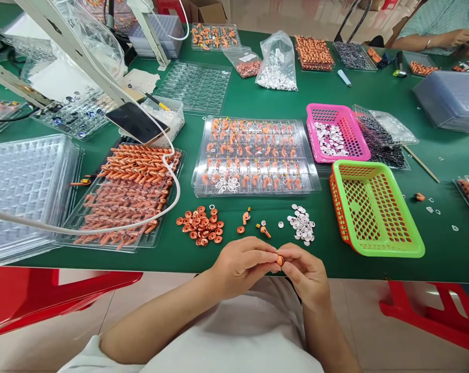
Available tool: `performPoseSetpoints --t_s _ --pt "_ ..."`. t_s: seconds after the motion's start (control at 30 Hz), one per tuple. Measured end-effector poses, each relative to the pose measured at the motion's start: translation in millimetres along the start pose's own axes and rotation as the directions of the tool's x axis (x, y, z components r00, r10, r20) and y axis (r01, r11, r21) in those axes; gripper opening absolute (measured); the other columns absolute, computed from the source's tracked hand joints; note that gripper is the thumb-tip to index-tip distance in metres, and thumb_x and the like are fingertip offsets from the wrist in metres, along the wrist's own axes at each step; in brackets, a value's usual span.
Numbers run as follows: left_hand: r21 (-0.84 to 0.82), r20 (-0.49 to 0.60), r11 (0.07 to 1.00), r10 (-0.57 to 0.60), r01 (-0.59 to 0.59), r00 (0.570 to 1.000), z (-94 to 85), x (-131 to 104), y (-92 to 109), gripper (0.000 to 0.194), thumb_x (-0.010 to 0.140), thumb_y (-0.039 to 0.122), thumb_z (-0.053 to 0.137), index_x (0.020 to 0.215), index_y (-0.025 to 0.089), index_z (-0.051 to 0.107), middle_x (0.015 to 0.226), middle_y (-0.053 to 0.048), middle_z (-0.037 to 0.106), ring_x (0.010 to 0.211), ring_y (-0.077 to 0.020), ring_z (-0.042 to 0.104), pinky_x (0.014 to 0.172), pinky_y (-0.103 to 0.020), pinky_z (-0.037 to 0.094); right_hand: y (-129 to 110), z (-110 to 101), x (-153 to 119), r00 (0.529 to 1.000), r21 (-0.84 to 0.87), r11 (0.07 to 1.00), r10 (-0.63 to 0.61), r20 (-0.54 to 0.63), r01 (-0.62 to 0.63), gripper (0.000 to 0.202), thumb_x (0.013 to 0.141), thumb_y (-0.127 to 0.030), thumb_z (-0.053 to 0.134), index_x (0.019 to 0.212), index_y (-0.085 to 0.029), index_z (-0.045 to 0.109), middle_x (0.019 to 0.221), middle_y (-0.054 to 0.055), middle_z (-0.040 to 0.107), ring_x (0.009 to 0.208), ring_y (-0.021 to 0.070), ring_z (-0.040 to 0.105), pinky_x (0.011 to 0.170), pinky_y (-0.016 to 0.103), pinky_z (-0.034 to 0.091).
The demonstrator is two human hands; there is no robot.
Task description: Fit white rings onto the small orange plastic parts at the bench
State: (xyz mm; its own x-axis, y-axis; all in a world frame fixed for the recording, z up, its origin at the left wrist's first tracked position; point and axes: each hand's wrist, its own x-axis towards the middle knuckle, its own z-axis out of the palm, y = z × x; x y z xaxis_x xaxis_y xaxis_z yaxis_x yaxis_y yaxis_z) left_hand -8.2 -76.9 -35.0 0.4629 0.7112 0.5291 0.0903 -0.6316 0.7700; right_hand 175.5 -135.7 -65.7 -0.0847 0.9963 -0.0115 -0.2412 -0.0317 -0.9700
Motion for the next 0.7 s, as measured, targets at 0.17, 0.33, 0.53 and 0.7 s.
performPoseSetpoints --t_s 0.17,0.33,0.53,0.7 --pt "0.022 0.023 1.0 -0.015 0.015 1.0 0.0 -1.9 2.6 0.015 0.087 0.016 0.067 0.102 0.02 0.068 0.092 -0.007 0.075 0.079 -0.0133 0.071 0.071 -0.022 0.059 2.1 -1.5 -0.3 1.0 0.021 1.0 -0.009 0.006 0.008 0.018 0.089 -0.021 0.064 0.104 -0.025 0.073 0.093 0.006 0.066 0.084 0.0183 0.064 0.069 0.03 0.057" --pt "0.027 0.014 0.999 -0.024 0.024 1.0 0.6 -3.3 3.1 0.016 0.088 0.014 0.066 0.102 0.02 0.069 0.09 -0.007 0.074 0.081 -0.0142 0.071 0.07 -0.023 0.059 1.9 0.3 1.6 1.0 0.008 1.0 -0.007 0.008 0.007 0.016 0.09 -0.024 0.064 0.104 -0.026 0.073 0.092 0.006 0.067 0.085 0.0192 0.063 0.07 0.031 0.057" --pt "0.022 -0.01 0.999 -0.048 0.048 0.999 2.0 -5.4 3.8 0.015 0.089 0.016 0.065 0.103 0.021 0.07 0.09 -0.006 0.072 0.077 -0.0125 0.07 0.068 -0.021 0.059 7.2 1.0 0.3 1.0 -0.009 1.0 -0.006 -0.024 0.006 0.015 0.089 -0.027 0.066 0.102 -0.025 0.072 0.09 0.006 0.066 0.081 0.0185 0.063 0.066 0.03 0.056" --pt "0.033 -0.023 0.999 -0.04 0.041 0.999 1.6 -4.8 4.7 0.015 0.088 0.015 0.066 0.101 0.02 0.07 0.087 -0.006 0.071 0.075 -0.0128 0.069 0.067 -0.021 0.058 8.8 1.6 -0.3 0.999 0.009 0.999 -0.04 -0.029 0.04 0.016 0.089 -0.024 0.065 0.103 -0.024 0.072 0.09 0.006 0.065 0.082 0.0179 0.063 0.067 0.03 0.055"
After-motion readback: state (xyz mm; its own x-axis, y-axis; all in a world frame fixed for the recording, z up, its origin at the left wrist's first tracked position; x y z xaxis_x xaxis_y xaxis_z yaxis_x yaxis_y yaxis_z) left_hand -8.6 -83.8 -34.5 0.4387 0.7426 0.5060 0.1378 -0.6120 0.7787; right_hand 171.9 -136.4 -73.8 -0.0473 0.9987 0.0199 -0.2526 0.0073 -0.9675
